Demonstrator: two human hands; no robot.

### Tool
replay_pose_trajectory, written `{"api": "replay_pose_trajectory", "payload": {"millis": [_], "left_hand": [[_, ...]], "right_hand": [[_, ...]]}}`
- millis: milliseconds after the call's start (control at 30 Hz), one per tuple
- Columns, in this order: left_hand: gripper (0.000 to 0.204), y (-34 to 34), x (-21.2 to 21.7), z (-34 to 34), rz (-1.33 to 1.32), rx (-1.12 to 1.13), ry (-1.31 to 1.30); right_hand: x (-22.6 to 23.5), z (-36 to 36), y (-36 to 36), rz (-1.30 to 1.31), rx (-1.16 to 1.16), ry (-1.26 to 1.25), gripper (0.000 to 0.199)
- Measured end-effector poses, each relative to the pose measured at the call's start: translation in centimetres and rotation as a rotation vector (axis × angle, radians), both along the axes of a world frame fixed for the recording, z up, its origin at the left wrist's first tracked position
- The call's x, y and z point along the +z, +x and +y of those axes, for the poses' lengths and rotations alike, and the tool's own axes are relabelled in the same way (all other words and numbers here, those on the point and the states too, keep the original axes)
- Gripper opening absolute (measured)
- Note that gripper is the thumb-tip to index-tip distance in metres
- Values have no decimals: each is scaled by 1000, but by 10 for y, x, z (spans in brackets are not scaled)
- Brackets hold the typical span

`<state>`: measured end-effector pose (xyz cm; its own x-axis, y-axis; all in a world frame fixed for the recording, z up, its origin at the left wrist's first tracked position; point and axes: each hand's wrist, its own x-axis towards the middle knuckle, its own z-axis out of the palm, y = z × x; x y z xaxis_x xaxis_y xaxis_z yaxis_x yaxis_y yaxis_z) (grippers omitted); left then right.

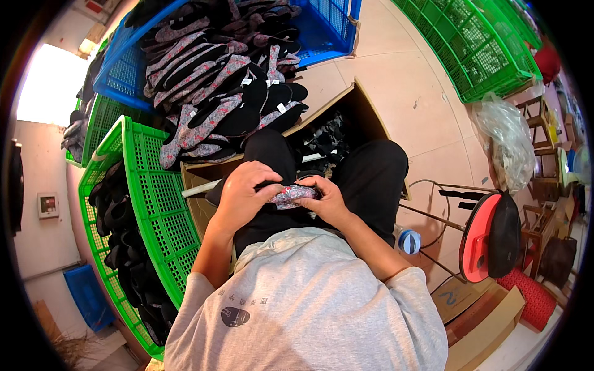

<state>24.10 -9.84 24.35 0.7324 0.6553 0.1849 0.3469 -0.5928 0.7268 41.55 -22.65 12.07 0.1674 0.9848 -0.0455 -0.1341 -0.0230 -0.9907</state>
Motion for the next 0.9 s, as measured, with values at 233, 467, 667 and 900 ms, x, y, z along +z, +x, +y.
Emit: {"api": "replay_pose_trajectory", "payload": {"millis": [233, 467, 667, 900], "left_hand": [[13, 15, -6, 2, 96, -162, -53], [8, 21, -14, 2, 105, -247, 190], [5, 24, -21, -1, 55, -180, 179], [7, 20, -33, 1, -19, -23, -167]], "right_hand": [[1, -2, -1, -14, -3, 19, 34], [4, -2, -4, 130, 10, -78, 36], [7, 3, 0, 105, 21, -120, 38], [5, 1, -3, 208, -53, -19, 44]]}}
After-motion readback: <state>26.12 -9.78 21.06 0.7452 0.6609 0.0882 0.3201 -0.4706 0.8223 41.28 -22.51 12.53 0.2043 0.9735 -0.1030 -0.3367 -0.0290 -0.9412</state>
